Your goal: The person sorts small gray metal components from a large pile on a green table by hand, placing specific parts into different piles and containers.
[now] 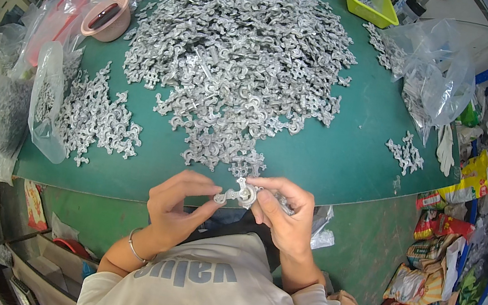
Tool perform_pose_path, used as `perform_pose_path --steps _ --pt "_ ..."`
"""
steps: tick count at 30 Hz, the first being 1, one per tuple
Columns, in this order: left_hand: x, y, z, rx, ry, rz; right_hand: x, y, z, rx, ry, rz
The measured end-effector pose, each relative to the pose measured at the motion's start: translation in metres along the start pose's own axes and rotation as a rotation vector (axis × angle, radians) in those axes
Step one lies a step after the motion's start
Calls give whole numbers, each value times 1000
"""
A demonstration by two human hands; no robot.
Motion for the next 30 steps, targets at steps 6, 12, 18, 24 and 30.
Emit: perform_pose_path --steps 6,12,18,24,30 --pt "2 1 1 33 -25 21 -1 1 1 6 24 -2" --pt "4 5 2 -17 -58 40 0 2 1 14 46 -41" --pt "-2 4 0 55 -54 -126 -1 8 -7 58 -20 125" --pt "-82 -36 0 160 418 -729 -26 9 -29 -241 142 817" --pt "-119 -68 16 3 498 -1013 -15 28 -27 -306 30 1154"
Point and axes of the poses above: each hand's wrist, its own z-axis away from the middle knuckle, its own x-axis out of the palm, y = z × x, the point moved 4 cm from there along -z, towards the middle knuckle, and after that the axes turned 6 degrees about y, right-handed, at the moved point
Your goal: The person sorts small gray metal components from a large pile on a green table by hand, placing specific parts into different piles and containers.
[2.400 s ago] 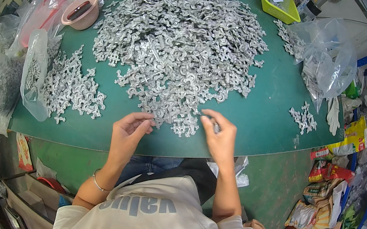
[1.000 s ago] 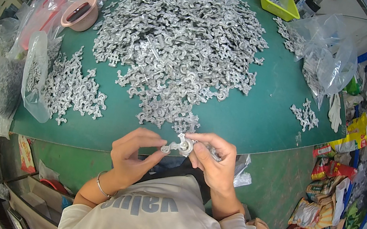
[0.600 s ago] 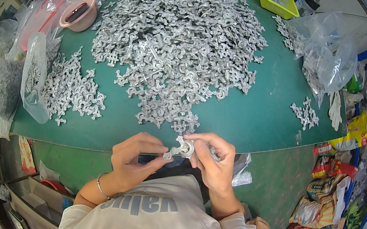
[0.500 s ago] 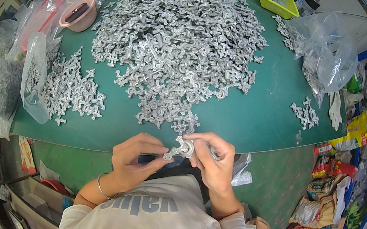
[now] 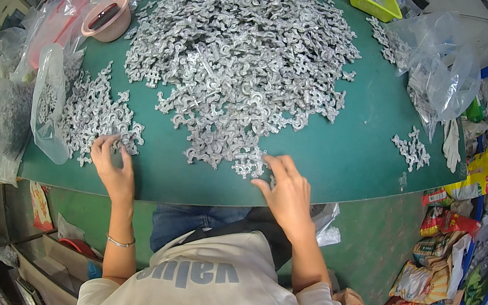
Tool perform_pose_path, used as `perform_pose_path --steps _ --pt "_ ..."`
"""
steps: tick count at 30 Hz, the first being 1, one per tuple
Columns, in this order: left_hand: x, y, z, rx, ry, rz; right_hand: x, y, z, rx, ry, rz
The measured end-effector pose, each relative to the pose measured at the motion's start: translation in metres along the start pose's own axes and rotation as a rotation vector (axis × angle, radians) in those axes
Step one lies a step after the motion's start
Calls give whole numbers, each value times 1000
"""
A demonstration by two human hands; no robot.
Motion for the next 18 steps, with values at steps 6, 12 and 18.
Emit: perform_pose_path --steps 6,12,18 --pt "5 33 7 13 -104 149 -5 15 2 8 217 -131" --pt "15 95 21 -87 -526 740 -8 6 15 503 17 -1032" --pt "15 128 27 -71 -556 991 -2 -17 24 473 -71 -1236"
Point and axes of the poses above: each hand's wrist, its own z-axis away from the middle knuckle, its own x-axis out of the palm, y = z × x, the point moved 4 cm from there along -z, towards the middle knuckle, and after that the axes turned 6 degrees about y, right-handed, at the moved point
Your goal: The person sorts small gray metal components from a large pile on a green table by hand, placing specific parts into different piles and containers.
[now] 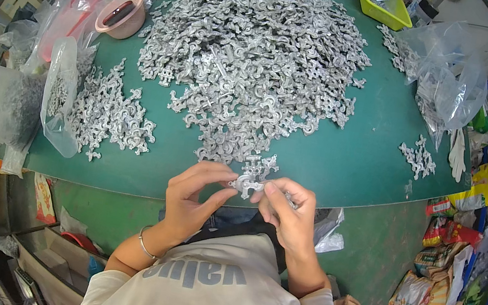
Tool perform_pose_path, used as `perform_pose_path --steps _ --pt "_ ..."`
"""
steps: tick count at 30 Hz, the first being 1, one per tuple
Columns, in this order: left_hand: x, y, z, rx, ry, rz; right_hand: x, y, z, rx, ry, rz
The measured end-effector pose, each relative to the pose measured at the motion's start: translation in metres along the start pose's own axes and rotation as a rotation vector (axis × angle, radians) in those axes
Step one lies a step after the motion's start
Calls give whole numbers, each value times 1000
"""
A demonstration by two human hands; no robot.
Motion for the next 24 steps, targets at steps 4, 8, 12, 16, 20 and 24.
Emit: perform_pose_path --steps 4,8,12,16,20,24 --pt "-1 3 -2 -27 20 14 3 -6 5 -84 -10 65" --pt "-1 0 0 -132 -10 112 5 -13 10 -153 -8 143" --pt "-1 -3 2 -172 -14 163 7 -15 13 -210 -2 207" --pt "-8 -11 1 -275 21 222 1 -15 4 -203 45 271" --pt "-58 -36 5 -295 407 75 -27 -18 -20 -344 178 728" --pt "-117 -74 18 -307 773 -10 -29 -14 -31 -425 148 991"
Point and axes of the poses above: each hand's wrist, its own z-axis away from the middle knuckle, its own x-axis out of the palm, y = z × x, the point moved 4 cm from there along -z, towards the middle knuckle, and after that the axes turned 6 degrees about y, right-handed, at the moved point
